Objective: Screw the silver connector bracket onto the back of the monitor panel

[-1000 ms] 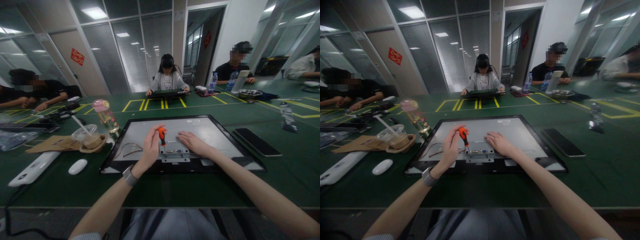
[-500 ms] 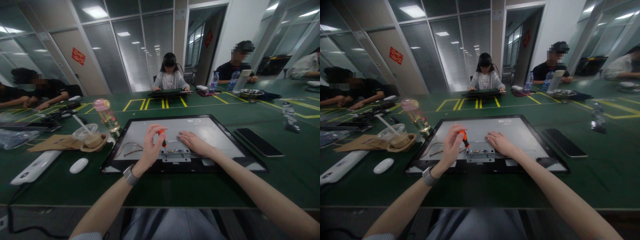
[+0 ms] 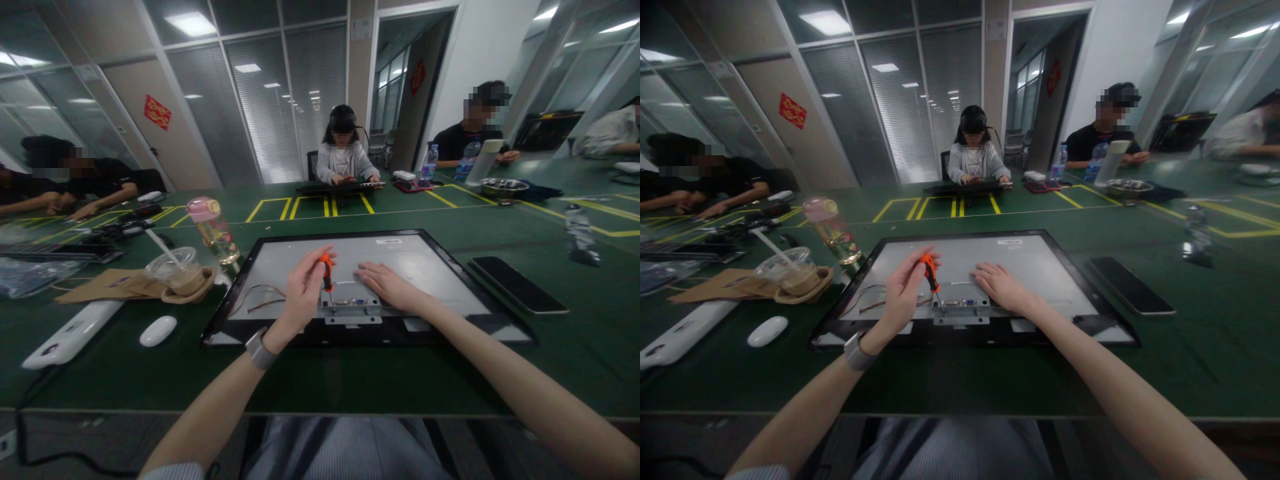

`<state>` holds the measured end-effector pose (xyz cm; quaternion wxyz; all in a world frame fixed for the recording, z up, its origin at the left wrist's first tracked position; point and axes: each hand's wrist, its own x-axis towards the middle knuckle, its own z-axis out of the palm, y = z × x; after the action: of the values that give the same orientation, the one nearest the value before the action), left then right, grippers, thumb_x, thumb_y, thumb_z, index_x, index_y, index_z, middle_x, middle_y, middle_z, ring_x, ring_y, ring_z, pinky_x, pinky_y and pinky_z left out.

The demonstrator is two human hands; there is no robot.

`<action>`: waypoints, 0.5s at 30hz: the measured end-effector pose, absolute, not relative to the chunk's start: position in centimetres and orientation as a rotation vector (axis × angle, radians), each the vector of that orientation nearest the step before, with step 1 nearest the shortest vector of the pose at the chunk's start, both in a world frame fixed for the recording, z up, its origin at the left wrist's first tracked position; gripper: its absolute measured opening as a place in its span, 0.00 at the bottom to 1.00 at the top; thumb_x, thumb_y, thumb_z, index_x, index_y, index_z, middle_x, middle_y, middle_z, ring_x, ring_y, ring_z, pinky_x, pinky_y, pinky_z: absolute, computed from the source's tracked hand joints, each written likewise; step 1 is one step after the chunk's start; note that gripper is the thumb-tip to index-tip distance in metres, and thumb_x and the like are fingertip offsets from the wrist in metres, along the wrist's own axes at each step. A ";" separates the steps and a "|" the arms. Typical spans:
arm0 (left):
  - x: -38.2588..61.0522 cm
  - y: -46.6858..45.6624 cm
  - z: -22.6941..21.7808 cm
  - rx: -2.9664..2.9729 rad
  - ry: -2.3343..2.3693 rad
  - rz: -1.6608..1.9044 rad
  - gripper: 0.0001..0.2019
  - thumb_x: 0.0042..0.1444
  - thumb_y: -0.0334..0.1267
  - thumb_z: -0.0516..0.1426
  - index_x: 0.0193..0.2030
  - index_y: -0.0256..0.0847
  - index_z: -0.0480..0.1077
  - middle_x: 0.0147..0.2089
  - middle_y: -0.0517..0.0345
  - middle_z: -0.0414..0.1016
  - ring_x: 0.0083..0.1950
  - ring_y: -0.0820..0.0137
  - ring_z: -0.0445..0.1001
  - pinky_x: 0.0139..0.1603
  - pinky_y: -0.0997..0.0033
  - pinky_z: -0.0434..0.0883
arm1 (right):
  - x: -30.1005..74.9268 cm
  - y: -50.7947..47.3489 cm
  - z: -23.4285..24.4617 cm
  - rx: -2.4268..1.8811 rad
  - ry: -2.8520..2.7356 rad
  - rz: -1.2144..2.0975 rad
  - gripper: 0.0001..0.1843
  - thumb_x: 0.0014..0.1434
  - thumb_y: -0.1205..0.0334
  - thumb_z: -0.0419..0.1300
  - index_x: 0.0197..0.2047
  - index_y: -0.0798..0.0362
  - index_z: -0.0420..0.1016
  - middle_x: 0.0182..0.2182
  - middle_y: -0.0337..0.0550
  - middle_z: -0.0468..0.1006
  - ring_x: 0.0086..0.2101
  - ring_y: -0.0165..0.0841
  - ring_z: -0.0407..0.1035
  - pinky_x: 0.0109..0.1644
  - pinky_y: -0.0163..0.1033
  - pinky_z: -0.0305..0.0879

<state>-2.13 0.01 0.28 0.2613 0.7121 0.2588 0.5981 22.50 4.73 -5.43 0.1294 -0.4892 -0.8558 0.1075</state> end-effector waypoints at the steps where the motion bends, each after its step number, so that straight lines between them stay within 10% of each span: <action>1: -2.1 0.0 0.3 1.949 0.712 1.630 0.15 0.69 0.40 0.54 0.58 0.43 0.74 0.48 0.51 0.78 0.46 0.67 0.77 0.49 0.65 0.74 | 22.5 4.7 -5.4 -1.422 -2.490 0.312 0.32 0.74 0.48 0.37 0.68 0.53 0.68 0.70 0.55 0.65 0.70 0.48 0.56 0.72 0.61 0.48; 6: -1.9 -0.4 0.5 2.014 0.825 1.809 0.07 0.61 0.41 0.64 0.43 0.44 0.79 0.39 0.57 0.71 0.40 0.70 0.71 0.44 0.68 0.72 | 22.5 4.8 -5.5 -1.421 -2.515 0.288 0.32 0.74 0.50 0.36 0.68 0.53 0.68 0.70 0.55 0.64 0.70 0.48 0.55 0.72 0.62 0.48; 11: -2.0 -0.4 0.6 1.947 0.763 1.685 0.16 0.72 0.40 0.48 0.56 0.44 0.76 0.49 0.51 0.77 0.47 0.67 0.76 0.49 0.64 0.74 | 22.6 4.9 -5.7 -1.401 -2.481 0.294 0.32 0.74 0.48 0.37 0.67 0.52 0.69 0.69 0.54 0.66 0.69 0.48 0.57 0.72 0.63 0.49; 15: -2.1 0.1 0.3 1.946 0.811 1.733 0.11 0.66 0.41 0.59 0.52 0.43 0.77 0.42 0.54 0.77 0.42 0.69 0.75 0.45 0.68 0.73 | 22.7 4.9 -5.7 -1.398 -2.486 0.299 0.32 0.74 0.48 0.37 0.67 0.51 0.69 0.69 0.53 0.66 0.69 0.49 0.56 0.72 0.63 0.50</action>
<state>-2.08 0.09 0.34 0.2047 0.6980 0.2910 0.6214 22.67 4.87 -5.74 0.1365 -0.4829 -0.8588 0.1032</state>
